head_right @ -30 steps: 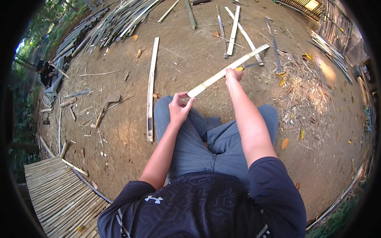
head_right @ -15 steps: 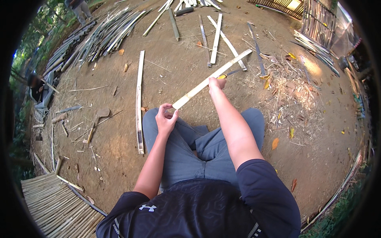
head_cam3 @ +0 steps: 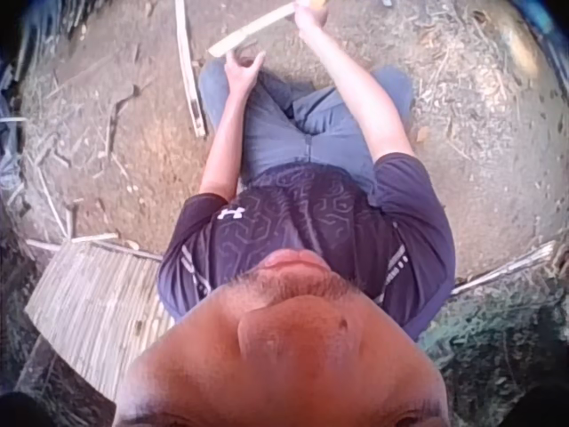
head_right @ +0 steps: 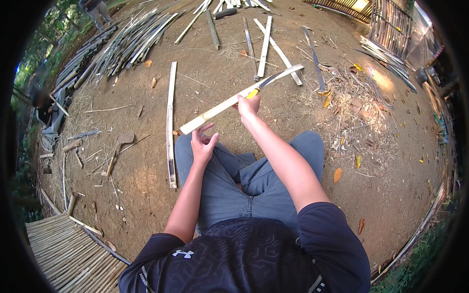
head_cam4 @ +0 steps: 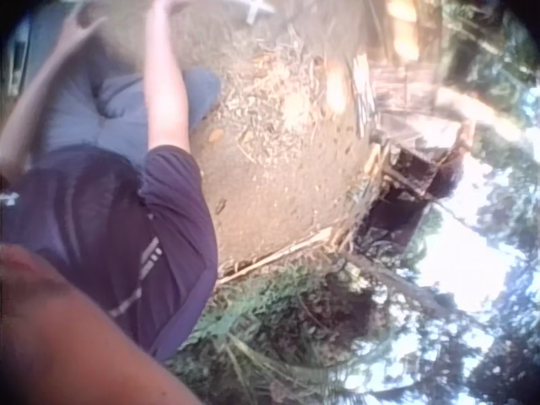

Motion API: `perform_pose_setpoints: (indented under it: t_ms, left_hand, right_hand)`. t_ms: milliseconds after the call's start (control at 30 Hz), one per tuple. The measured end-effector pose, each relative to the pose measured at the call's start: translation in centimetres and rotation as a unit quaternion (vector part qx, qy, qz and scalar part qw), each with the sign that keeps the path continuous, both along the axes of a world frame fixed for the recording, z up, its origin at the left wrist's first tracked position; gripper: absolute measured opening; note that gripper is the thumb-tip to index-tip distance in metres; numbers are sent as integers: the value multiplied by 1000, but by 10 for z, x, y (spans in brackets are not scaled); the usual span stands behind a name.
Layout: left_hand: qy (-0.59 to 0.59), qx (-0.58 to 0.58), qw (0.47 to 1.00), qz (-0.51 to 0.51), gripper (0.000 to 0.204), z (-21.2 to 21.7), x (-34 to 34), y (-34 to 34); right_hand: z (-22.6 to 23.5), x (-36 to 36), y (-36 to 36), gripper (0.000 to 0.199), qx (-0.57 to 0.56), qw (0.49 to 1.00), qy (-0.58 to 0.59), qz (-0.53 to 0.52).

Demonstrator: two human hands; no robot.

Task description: The person shaves a strip of bamboo with a knife, moving the blade along the length of the wood while holding it in their hands.

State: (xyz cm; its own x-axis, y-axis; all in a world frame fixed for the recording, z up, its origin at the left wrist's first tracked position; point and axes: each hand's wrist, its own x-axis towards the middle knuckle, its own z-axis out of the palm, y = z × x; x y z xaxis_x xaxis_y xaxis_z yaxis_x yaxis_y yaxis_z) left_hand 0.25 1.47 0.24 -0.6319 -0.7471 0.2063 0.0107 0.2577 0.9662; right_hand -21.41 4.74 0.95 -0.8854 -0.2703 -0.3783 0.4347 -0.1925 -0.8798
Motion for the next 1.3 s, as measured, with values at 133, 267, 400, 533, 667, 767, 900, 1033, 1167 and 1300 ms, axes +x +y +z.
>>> perform_pose_setpoints:
  t_ms: [133, 267, 400, 533, 667, 767, 900, 1033, 1167, 1300]
  left_hand:
    - [98, 59, 993, -30, 49, -3, -8, 6]
    - [98, 115, 988, 17, 25, -11, 1, -3]
    - [84, 126, 986, 63, 23, -7, 2, -5]
    - [57, 98, 992, 63, 24, -3, -3, -2]
    - [21, 87, 996, 29, 24, -5, -5, -3]
    - [1, 108, 994, 29, 26, -1, -6, -1]
    - [-42, 116, 992, 18, 33, -17, -6, -8]
    - [-84, 122, 989, 24, 37, -24, -11, -8]
    - [-83, 115, 989, 37, 43, -27, -3, -10]
    - [-95, 106, 989, 41, 45, -31, -1, -13]
  right_hand:
    - [2, 61, 10, 29, -5, 999, -6, 43]
    - [3, 95, 21, 35, -2, 992, 37, 119]
    - [-2, 101, 41, 32, 78, 973, 109, 189]
    - [-22, 87, 78, 40, 200, 929, 196, 243]
    - [-48, 81, 113, 41, 228, 888, 273, 293]
    - [-28, 95, 127, 37, 285, 818, 364, 341]
    - [-28, 107, 123, 36, 256, 817, 423, 297]
    - [-58, 79, 115, 38, 403, 841, 298, 204]
    - [-41, 69, 117, 33, 381, 817, 344, 262]
    - [-34, 57, 121, 33, 358, 782, 446, 248]
